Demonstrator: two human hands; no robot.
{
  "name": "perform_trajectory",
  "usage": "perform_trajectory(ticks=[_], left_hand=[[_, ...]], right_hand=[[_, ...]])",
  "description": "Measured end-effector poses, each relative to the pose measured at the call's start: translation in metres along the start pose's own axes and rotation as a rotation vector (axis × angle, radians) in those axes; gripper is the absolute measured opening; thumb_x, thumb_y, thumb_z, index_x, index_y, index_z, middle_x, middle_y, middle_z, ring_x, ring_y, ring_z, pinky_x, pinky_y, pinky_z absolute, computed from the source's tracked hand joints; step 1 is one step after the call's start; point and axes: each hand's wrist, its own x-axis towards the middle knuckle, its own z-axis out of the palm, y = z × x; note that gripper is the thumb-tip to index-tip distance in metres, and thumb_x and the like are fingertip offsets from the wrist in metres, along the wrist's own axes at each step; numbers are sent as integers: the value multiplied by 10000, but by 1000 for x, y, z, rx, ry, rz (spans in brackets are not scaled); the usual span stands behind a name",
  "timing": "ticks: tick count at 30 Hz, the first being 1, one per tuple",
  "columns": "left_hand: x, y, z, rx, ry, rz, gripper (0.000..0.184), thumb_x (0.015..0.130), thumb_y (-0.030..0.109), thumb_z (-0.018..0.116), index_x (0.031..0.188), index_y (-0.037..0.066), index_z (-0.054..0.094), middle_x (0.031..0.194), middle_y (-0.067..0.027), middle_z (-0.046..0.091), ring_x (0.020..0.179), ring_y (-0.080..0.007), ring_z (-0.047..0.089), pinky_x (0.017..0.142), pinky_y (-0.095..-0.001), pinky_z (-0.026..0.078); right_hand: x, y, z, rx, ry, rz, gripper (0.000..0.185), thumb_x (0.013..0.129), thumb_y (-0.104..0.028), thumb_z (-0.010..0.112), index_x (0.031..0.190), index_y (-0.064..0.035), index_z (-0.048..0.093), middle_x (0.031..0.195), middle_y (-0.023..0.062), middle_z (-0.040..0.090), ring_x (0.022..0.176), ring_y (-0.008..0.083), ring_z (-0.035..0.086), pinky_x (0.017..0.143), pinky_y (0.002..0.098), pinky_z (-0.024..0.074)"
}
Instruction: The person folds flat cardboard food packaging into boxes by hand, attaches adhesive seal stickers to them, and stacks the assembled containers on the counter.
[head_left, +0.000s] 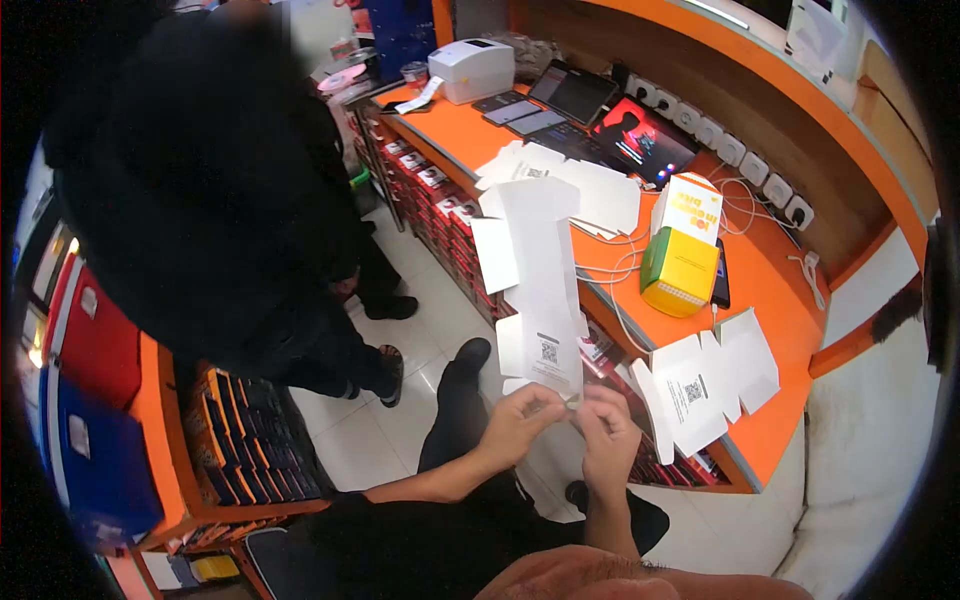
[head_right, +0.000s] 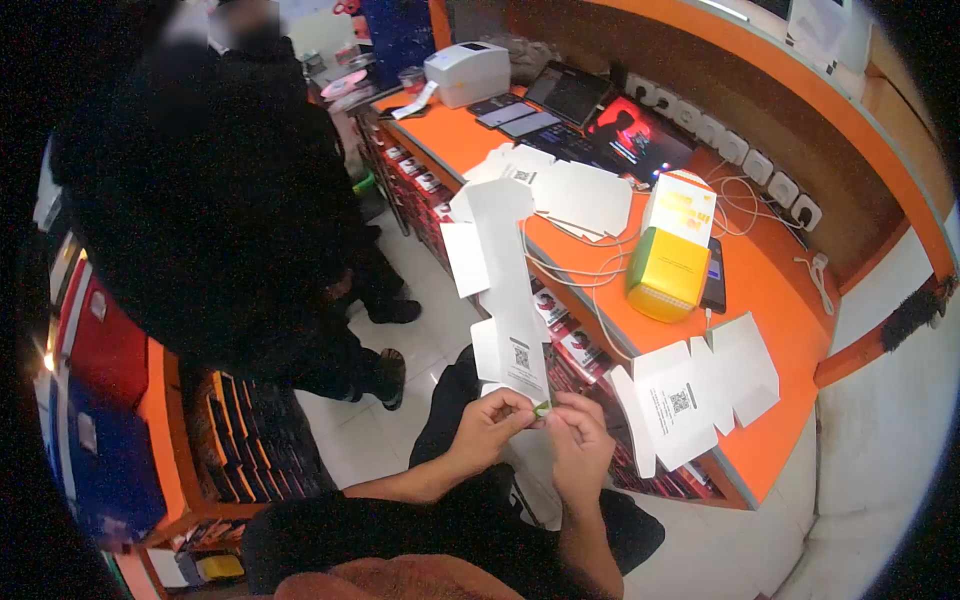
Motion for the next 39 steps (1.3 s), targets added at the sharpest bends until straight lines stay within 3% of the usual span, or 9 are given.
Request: perform_trajectory(ticks=[7, 11, 16, 22, 25, 28, 32, 35, 39], left_hand=[[-47, 2, 7, -259, -36, -103, 126, 984, 39, 666, 1097, -5, 634, 1100, -94, 684, 1002, -165, 680, 900, -329, 590], [-61, 8, 2, -386, -87, -148, 132, 986, 30, 655, 1108, -12, 629, 1138, -91, 674, 1016, -175, 682, 910, -337, 591], [-81, 8, -3, -376, -53, -187, 161, 995, 23, 631, 1155, 4, 639, 1152, -85, 677, 1047, -186, 679, 922, -341, 581], [-88, 18, -9, -415, -53, -165, 202, 999, 11, 623, 1200, -5, 624, 1157, -92, 660, 1082, -190, 665, 979, -345, 561], [-84, 18, -12, -382, -59, -144, 168, 999, 27, 629, 1166, 16, 622, 1128, -82, 670, 1033, -182, 674, 945, -343, 567], [-85, 9, -15, -379, -41, -160, 116, 998, 45, 640, 1111, 29, 616, 1095, -76, 674, 997, -173, 678, 922, -339, 569], [-81, -3, -20, -386, -70, -219, 141, 995, 52, 650, 1130, 31, 618, 1122, -72, 668, 1026, -163, 662, 917, -326, 563], [-82, -3, -17, -350, -89, -274, 163, 994, 55, 653, 1152, 35, 617, 1148, -68, 662, 1051, -161, 648, 921, -326, 555], [-84, -9, -16, -295, -121, -344, 198, 992, 64, 657, 1182, 40, 610, 1153, -62, 661, 1028, -160, 647, 885, -328, 551]], right_hand=[[-53, -11, -5, 11, -48, -47, 90, 890, 39, 710, 975, 70, 713, 1298, 165, 599, 1141, 227, 629, 963, 333, 526], [-73, 0, 2, -102, -39, -192, 67, 874, 40, 712, 938, 55, 724, 1264, 160, 630, 1120, 215, 631, 929, 309, 522], [-87, 9, 5, -86, -13, -291, 86, 875, 63, 706, 960, 61, 716, 1263, 188, 625, 1139, 242, 635, 950, 327, 525], [-86, 0, 2, -376, -190, -426, 98, 889, 74, 685, 986, 58, 690, 1301, 200, 636, 1137, 243, 652, 951, 334, 534], [-88, 21, 11, -141, -76, -252, 115, 885, 20, 711, 993, 52, 685, 1272, 243, 657, 1139, 303, 672, 982, 394, 533], [-90, 20, 14, -7, -64, -128, 100, 901, 16, 692, 990, 51, 663, 1241, 250, 670, 1130, 290, 679, 961, 377, 554], [-90, 28, 5, -195, -63, -159, 103, 902, 9, 689, 990, 34, 642, 1222, 244, 676, 1121, 299, 682, 940, 383, 561], [-93, 26, 0, -452, -73, -323, 126, 887, -14, 710, 986, 20, 641, 1202, 230, 678, 1079, 338, 683, 932, 405, 543], [-97, 34, -6, -438, -46, -251, 166, 880, -57, 732, 1004, 3, 640, 1142, 204, 677, 1032, 357, 675, 927, 420, 523]])
